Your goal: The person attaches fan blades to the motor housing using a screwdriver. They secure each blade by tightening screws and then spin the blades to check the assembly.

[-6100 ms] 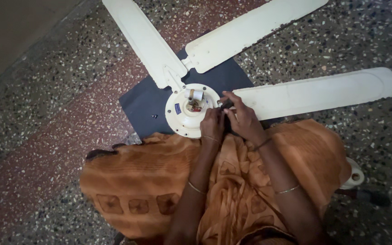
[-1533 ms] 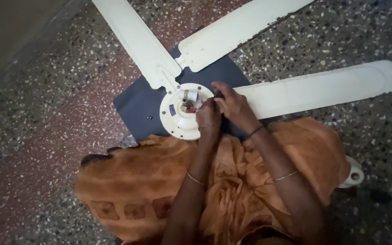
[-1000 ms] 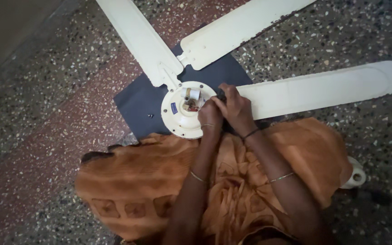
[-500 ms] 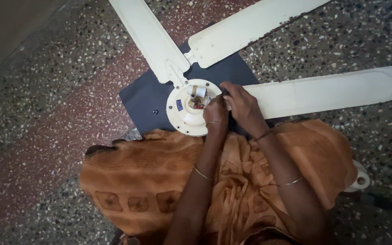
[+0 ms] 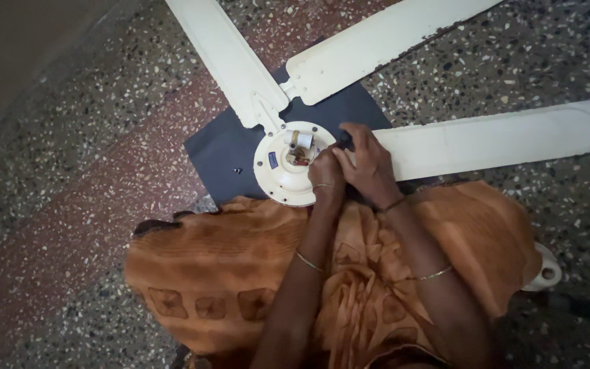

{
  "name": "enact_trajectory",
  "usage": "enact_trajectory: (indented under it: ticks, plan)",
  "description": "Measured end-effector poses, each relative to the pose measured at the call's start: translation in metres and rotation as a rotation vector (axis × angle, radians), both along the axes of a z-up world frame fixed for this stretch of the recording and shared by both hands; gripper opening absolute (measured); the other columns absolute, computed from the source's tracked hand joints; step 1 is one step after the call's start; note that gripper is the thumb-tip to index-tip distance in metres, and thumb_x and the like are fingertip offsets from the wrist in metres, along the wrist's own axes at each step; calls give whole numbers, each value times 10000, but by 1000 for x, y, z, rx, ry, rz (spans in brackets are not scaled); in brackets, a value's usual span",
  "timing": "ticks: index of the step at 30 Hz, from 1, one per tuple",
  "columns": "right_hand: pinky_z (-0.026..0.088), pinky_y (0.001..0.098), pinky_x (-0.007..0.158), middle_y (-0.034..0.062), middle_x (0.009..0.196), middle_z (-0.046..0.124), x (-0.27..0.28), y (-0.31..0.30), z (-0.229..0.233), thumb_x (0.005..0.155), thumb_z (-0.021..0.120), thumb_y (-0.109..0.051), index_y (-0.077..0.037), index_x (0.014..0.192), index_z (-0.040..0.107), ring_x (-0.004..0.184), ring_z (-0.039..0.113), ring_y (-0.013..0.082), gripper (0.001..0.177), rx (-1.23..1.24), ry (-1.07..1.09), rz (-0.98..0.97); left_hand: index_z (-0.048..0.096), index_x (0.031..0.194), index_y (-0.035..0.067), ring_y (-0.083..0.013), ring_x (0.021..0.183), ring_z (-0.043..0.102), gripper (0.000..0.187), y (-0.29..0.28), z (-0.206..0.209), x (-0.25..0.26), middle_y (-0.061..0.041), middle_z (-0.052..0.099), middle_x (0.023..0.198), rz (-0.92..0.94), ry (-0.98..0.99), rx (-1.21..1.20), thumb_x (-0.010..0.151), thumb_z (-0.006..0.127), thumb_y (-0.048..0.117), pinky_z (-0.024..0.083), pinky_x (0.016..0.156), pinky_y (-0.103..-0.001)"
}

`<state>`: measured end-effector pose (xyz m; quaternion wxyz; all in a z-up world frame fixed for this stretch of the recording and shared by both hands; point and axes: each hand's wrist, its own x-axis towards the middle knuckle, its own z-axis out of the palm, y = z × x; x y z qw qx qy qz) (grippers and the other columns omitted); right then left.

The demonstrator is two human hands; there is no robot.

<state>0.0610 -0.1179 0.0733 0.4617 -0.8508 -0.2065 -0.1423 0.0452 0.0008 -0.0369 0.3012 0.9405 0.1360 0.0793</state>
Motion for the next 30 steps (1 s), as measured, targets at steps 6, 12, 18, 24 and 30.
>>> enact_trajectory:
  ticks: [6, 12, 18, 24, 30]
  plan:
    - [585, 435, 909, 216, 1324, 639, -1, -10, 7, 960, 626, 19, -43, 1398, 531, 1147, 675, 414, 453, 62, 83, 131, 748, 1067, 100, -385, 773, 727, 191, -2, -5, 3, -181, 744, 892, 3, -21, 7, 958, 606, 165, 574, 669, -495]
    - [578, 458, 808, 222, 1244, 659, 9, -7, -6, 967, 733, -66, -24, 1336, 528, 1047, 682, 420, 424, 11, 153, 37, 733, 987, 108, -371, 796, 732, 121, -4, -12, 2, -160, 744, 876, 23, 74, 52, 965, 632, 170, 574, 684, -489]
    - [614, 414, 760, 224, 1174, 641, 7, -1, -15, 964, 758, -95, -20, 1291, 531, 998, 700, 410, 405, 94, 60, 3, 692, 977, 73, -380, 787, 722, 94, -3, -1, 2, -178, 736, 868, -15, 29, 80, 938, 636, 137, 566, 670, -495]
    - [614, 375, 726, 238, 1298, 633, -4, -15, -11, 1013, 705, -69, 15, 1329, 508, 1005, 727, 345, 382, 223, 182, -44, 656, 1185, 17, -404, 741, 692, 278, 2, 28, -30, -227, 698, 845, -36, -112, -121, 920, 650, 101, 543, 638, -495]
    - [628, 342, 777, 207, 1184, 659, -20, -32, 3, 1049, 667, -69, 10, 1393, 483, 1021, 738, 259, 399, 342, 298, -64, 645, 1133, 16, -356, 720, 689, 226, 6, 40, -54, -194, 694, 855, -72, -213, -217, 920, 684, 81, 553, 656, -453]
